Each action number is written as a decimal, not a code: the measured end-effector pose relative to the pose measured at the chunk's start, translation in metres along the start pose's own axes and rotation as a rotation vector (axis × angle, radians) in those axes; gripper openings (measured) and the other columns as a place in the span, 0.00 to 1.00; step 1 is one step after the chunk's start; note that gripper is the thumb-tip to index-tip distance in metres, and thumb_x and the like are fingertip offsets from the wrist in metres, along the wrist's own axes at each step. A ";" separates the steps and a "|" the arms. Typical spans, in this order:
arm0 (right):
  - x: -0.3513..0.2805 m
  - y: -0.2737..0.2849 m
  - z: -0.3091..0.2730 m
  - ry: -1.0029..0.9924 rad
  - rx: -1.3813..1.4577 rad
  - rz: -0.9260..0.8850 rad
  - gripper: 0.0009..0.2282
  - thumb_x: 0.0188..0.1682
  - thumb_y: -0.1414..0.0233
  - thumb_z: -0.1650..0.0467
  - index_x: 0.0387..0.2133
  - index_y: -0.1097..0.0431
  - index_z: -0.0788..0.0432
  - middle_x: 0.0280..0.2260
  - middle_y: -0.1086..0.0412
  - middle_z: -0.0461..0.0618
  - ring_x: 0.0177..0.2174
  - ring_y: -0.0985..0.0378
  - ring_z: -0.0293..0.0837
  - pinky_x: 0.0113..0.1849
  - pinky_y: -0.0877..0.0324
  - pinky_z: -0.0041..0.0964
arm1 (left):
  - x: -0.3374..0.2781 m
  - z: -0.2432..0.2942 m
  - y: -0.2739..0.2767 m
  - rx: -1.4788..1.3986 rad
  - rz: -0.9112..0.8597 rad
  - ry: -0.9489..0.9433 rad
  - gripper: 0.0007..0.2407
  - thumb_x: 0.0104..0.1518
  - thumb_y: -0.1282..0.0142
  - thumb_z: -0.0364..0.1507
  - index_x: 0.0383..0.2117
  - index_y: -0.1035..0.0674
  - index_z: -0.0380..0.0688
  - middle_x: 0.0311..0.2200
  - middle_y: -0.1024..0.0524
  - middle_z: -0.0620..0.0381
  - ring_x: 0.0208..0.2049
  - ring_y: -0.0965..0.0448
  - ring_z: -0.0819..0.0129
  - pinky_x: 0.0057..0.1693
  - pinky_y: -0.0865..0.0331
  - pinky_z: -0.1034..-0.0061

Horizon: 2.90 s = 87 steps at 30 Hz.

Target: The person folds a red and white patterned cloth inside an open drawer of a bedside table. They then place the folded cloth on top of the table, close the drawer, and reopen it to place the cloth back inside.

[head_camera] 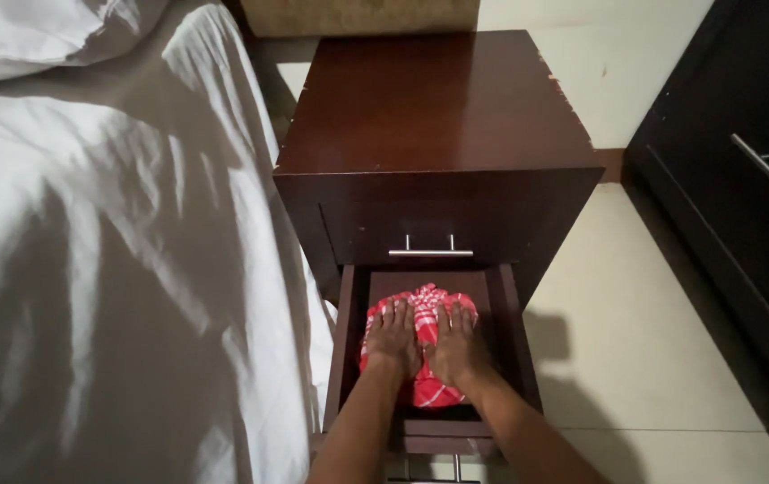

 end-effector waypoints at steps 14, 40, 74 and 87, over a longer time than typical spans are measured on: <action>0.059 0.015 0.031 0.278 0.028 0.665 0.34 0.46 0.47 0.65 0.60 0.46 0.80 0.60 0.47 0.83 0.59 0.41 0.76 0.59 0.43 0.60 | 0.071 0.006 0.008 -0.051 0.122 -0.026 0.31 0.67 0.68 0.42 0.72 0.59 0.39 0.75 0.63 0.48 0.75 0.65 0.53 0.74 0.64 0.60; 0.025 0.013 0.022 -0.017 0.083 0.318 0.35 0.50 0.48 0.58 0.66 0.51 0.62 0.65 0.50 0.68 0.62 0.44 0.69 0.62 0.46 0.56 | 0.033 0.011 0.001 -0.068 0.110 -0.021 0.32 0.67 0.64 0.42 0.72 0.57 0.37 0.75 0.63 0.48 0.75 0.67 0.52 0.75 0.64 0.62; 0.095 0.019 -0.011 0.279 0.257 0.496 0.35 0.47 0.44 0.67 0.63 0.51 0.77 0.59 0.42 0.82 0.52 0.31 0.73 0.54 0.34 0.59 | 0.087 -0.040 0.016 0.003 0.110 0.044 0.33 0.67 0.64 0.45 0.72 0.55 0.35 0.74 0.59 0.46 0.74 0.61 0.52 0.75 0.63 0.59; 0.097 -0.025 0.005 0.175 0.289 0.395 0.32 0.55 0.55 0.60 0.69 0.57 0.64 0.71 0.65 0.66 0.67 0.56 0.67 0.63 0.53 0.55 | 0.071 -0.036 -0.005 -0.099 0.177 0.054 0.31 0.67 0.70 0.42 0.72 0.58 0.39 0.75 0.65 0.49 0.75 0.68 0.53 0.74 0.66 0.61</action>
Point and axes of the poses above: each hand's wrist, its own x-axis towards the middle knuckle, its own y-axis out of the back of the hand, z = x × y, the point moved 7 cm from there along x, towards the middle knuckle
